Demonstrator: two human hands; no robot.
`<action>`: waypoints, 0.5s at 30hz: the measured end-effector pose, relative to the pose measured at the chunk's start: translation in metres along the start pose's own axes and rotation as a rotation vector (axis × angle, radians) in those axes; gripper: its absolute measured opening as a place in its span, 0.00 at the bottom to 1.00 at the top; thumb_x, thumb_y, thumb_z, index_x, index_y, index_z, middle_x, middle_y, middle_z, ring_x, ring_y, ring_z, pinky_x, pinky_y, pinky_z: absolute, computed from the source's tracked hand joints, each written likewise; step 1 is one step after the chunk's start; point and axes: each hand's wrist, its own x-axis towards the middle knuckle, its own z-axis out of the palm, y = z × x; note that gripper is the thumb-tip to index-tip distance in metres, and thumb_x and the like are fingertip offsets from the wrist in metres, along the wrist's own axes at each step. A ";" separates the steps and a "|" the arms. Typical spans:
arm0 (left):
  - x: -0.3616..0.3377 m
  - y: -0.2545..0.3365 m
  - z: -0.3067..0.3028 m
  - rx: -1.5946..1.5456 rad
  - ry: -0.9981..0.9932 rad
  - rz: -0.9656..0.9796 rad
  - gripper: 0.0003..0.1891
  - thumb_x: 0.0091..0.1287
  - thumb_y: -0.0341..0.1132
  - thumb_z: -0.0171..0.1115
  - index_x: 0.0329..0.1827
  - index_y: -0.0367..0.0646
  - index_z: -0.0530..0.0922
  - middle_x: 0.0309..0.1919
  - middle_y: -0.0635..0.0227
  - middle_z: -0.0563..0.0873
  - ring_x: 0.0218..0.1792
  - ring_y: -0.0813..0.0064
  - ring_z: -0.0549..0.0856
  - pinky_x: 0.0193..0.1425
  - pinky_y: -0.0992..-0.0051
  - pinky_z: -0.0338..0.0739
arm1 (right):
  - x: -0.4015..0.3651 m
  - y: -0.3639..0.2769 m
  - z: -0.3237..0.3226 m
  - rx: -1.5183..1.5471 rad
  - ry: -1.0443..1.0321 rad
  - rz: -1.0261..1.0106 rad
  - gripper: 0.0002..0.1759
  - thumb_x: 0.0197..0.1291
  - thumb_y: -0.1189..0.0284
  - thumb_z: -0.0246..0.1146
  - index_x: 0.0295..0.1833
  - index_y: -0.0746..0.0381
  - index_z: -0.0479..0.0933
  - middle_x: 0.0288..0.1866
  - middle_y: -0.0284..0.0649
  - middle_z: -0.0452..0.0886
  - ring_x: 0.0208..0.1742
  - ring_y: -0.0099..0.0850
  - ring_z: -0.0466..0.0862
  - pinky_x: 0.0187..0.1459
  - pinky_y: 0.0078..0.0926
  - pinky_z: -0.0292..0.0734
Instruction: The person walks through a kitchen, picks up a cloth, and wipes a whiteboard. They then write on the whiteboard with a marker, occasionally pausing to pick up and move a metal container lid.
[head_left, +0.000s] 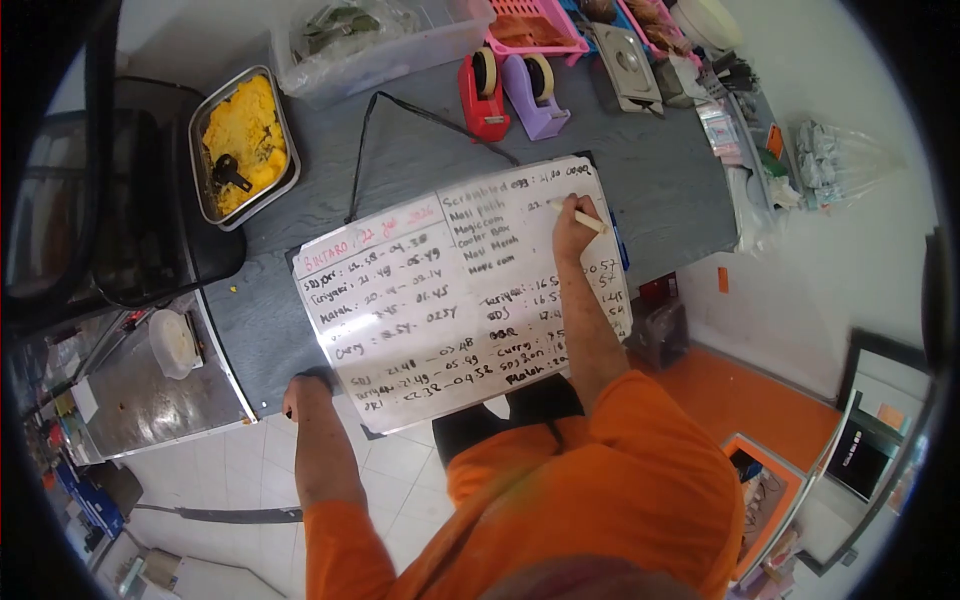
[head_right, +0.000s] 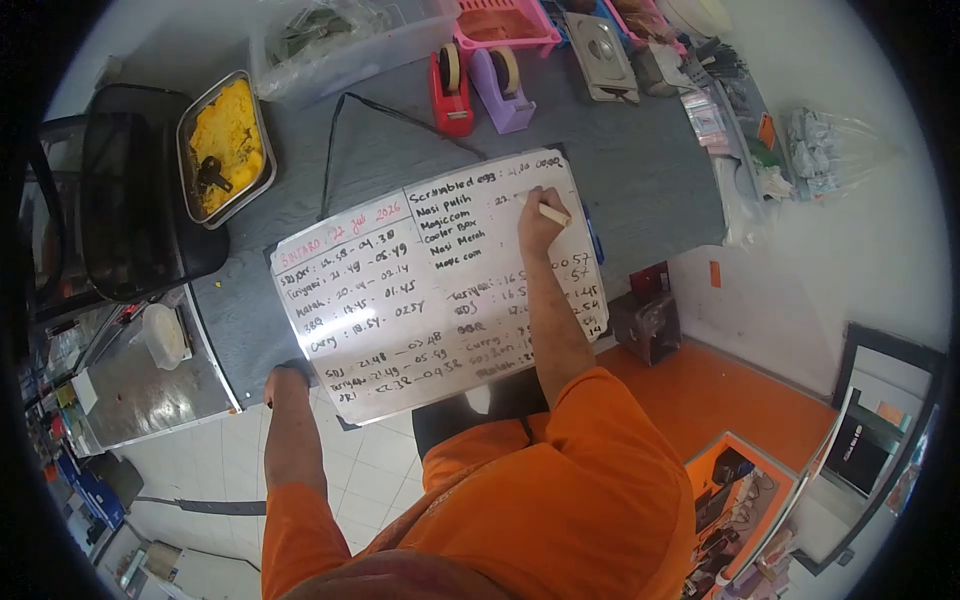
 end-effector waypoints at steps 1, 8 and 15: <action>0.000 0.001 0.000 -0.005 0.004 -0.001 0.20 0.72 0.50 0.45 0.47 0.43 0.78 0.44 0.57 0.84 0.46 0.55 0.83 0.53 0.58 0.76 | -0.001 -0.003 0.002 0.003 0.000 0.003 0.17 0.59 0.77 0.58 0.18 0.66 0.64 0.13 0.34 0.66 0.17 0.21 0.63 0.21 0.24 0.61; 0.002 -0.003 -0.001 -0.014 0.021 -0.010 0.20 0.72 0.50 0.45 0.46 0.43 0.78 0.44 0.56 0.84 0.46 0.54 0.83 0.53 0.58 0.76 | -0.001 0.000 0.002 -0.090 -0.057 -0.041 0.17 0.58 0.77 0.59 0.18 0.66 0.65 0.13 0.35 0.68 0.17 0.21 0.65 0.20 0.26 0.61; 0.000 -0.003 -0.004 -0.043 0.010 -0.031 0.20 0.72 0.49 0.45 0.46 0.43 0.78 0.44 0.56 0.83 0.46 0.54 0.83 0.53 0.58 0.76 | -0.002 -0.007 0.002 -0.085 0.022 -0.034 0.17 0.57 0.77 0.58 0.17 0.66 0.64 0.12 0.37 0.68 0.14 0.25 0.66 0.20 0.28 0.61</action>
